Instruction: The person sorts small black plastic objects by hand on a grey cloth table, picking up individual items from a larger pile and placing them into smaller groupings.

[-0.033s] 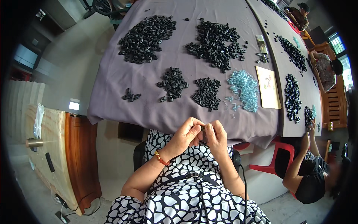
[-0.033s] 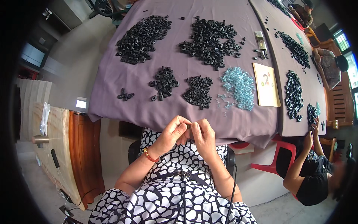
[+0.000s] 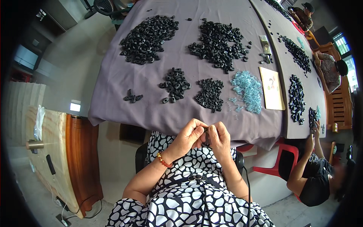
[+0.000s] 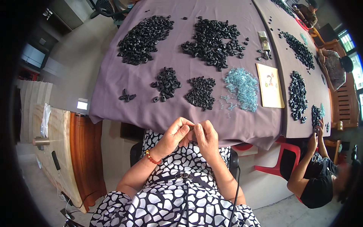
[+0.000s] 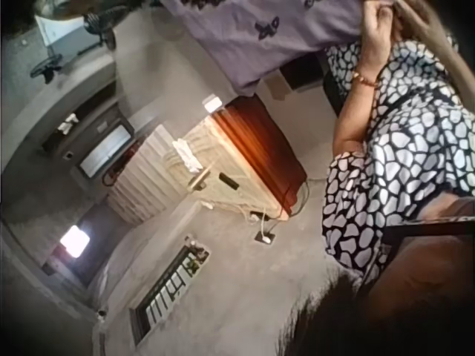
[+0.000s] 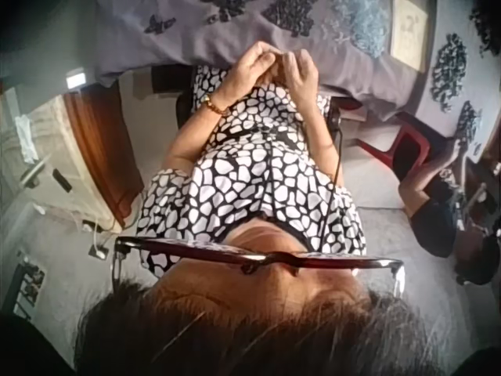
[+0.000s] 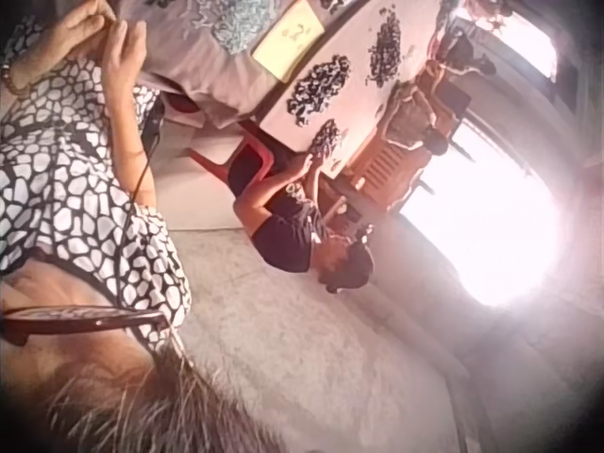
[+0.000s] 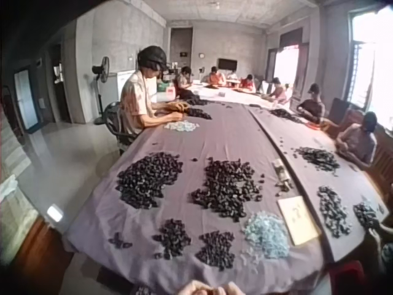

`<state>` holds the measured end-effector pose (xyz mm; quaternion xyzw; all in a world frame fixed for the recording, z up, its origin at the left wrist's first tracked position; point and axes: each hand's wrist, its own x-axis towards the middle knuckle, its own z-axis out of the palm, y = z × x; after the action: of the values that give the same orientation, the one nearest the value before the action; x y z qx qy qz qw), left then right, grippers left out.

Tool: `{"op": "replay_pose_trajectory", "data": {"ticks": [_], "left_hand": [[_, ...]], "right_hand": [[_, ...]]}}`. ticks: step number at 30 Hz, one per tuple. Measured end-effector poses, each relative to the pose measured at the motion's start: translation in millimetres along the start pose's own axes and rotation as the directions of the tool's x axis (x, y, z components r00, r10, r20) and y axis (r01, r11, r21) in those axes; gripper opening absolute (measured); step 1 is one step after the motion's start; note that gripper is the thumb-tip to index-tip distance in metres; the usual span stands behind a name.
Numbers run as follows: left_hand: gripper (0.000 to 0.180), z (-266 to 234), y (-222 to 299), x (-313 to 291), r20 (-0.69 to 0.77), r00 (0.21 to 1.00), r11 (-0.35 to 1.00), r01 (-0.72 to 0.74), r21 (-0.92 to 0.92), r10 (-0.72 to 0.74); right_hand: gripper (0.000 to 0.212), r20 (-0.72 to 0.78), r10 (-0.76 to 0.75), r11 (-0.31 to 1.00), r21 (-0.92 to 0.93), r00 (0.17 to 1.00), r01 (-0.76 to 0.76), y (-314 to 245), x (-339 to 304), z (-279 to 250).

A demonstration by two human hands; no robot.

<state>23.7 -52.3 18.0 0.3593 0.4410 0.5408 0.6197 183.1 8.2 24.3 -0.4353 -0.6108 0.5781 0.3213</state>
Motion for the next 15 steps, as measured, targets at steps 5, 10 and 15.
{"op": "replay_pose_trajectory", "data": {"ticks": [5, 10, 15], "left_hand": [[0.028, 0.6, 1.1, -0.8, -0.01, 1.0, 1.0, -0.014, -0.008, 0.014], [0.026, 0.7, 1.0, -2.0, -0.029, 0.999, 1.0, -0.02, -0.023, 0.02], [0.026, 3.3, 3.6, -2.9, -0.032, 0.996, 0.993, -0.078, 0.088, 0.082]], "right_hand": [[0.02, -0.036, -0.103, 0.993, -0.067, 0.994, 0.101, 2.7, -2.1, 7.1], [0.016, -0.049, -0.193, 0.964, -0.197, 0.98, 0.18, 6.1, -0.6, 8.5], [0.018, -0.029, -0.047, 0.992, -0.12, 0.998, 0.043, -3.7, -2.5, 8.9]]}}
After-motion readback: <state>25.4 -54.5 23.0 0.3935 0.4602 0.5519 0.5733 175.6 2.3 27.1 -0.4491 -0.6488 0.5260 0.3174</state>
